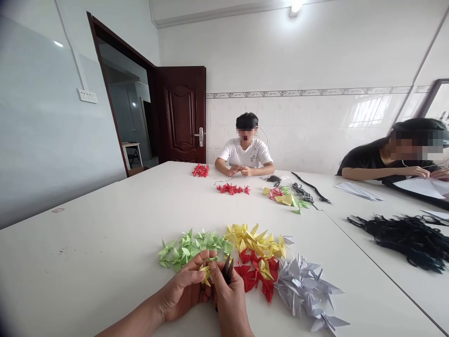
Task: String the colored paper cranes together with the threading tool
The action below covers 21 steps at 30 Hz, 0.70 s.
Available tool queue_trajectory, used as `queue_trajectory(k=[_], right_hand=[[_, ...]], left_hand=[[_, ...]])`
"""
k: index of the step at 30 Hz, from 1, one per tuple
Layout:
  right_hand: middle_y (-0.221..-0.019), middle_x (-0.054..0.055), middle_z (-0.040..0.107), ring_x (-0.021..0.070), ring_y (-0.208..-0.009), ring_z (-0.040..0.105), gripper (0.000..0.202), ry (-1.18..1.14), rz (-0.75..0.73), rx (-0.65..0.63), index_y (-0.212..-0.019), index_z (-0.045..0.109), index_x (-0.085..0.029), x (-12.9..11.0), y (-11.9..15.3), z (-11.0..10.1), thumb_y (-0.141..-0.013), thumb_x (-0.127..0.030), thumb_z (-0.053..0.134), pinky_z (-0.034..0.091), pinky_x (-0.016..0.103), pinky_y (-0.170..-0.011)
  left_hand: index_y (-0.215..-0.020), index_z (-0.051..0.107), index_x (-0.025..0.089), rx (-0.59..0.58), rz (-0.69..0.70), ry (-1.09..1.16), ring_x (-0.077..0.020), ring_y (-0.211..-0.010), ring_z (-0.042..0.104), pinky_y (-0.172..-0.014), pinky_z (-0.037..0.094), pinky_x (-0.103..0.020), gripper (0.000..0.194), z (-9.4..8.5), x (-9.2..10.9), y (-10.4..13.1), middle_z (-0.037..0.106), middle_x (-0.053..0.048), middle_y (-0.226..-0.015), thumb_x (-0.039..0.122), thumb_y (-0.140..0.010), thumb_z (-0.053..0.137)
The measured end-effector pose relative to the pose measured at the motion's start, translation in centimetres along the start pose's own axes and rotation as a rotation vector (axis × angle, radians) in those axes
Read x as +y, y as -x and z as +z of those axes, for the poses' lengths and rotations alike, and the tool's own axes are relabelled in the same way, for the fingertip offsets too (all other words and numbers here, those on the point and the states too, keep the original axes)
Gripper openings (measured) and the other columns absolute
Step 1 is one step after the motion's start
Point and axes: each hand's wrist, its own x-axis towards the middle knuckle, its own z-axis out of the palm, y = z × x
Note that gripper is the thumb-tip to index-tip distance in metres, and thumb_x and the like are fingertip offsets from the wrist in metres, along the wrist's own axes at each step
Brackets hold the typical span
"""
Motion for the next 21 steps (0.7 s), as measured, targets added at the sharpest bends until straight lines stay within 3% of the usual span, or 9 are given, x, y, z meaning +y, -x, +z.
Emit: queue_trajectory(k=[6,14,21], right_hand=[[-0.044,-0.009,0.035,0.0045,-0.040,0.027,0.049,0.023,-0.011,-0.005,-0.080,0.060,-0.011,0.38,-0.31,-0.18,-0.062,-0.055,0.069,0.023,0.017,-0.037],[-0.043,-0.007,0.038,0.0045,-0.037,0.028,0.051,0.074,-0.013,0.001,-0.071,0.059,-0.013,-0.01,-0.23,0.09,-0.055,-0.060,0.070,0.021,0.018,-0.034],[-0.041,-0.008,0.038,0.0045,-0.036,0.028,0.052,0.084,-0.010,0.006,-0.071,0.059,-0.013,0.26,-0.33,-0.07,-0.054,-0.061,0.070,0.021,0.018,-0.033]], left_hand=[[-0.111,0.050,0.021,-0.022,-0.003,0.011,-0.0122,-0.060,0.058,-0.060,0.038,-0.027,0.046,-0.20,-0.11,-0.07,0.060,-0.005,-0.101,0.019,-0.067,0.064],[-0.107,0.054,0.020,0.005,0.014,0.035,-0.0109,-0.058,0.055,-0.057,0.038,-0.025,0.044,-0.24,-0.34,-0.19,0.058,-0.001,-0.085,0.017,-0.064,0.065],[-0.107,0.054,0.019,0.014,0.008,0.029,-0.0111,-0.058,0.055,-0.058,0.039,-0.025,0.044,-0.07,-0.11,-0.12,0.058,-0.001,-0.085,0.017,-0.064,0.065]])
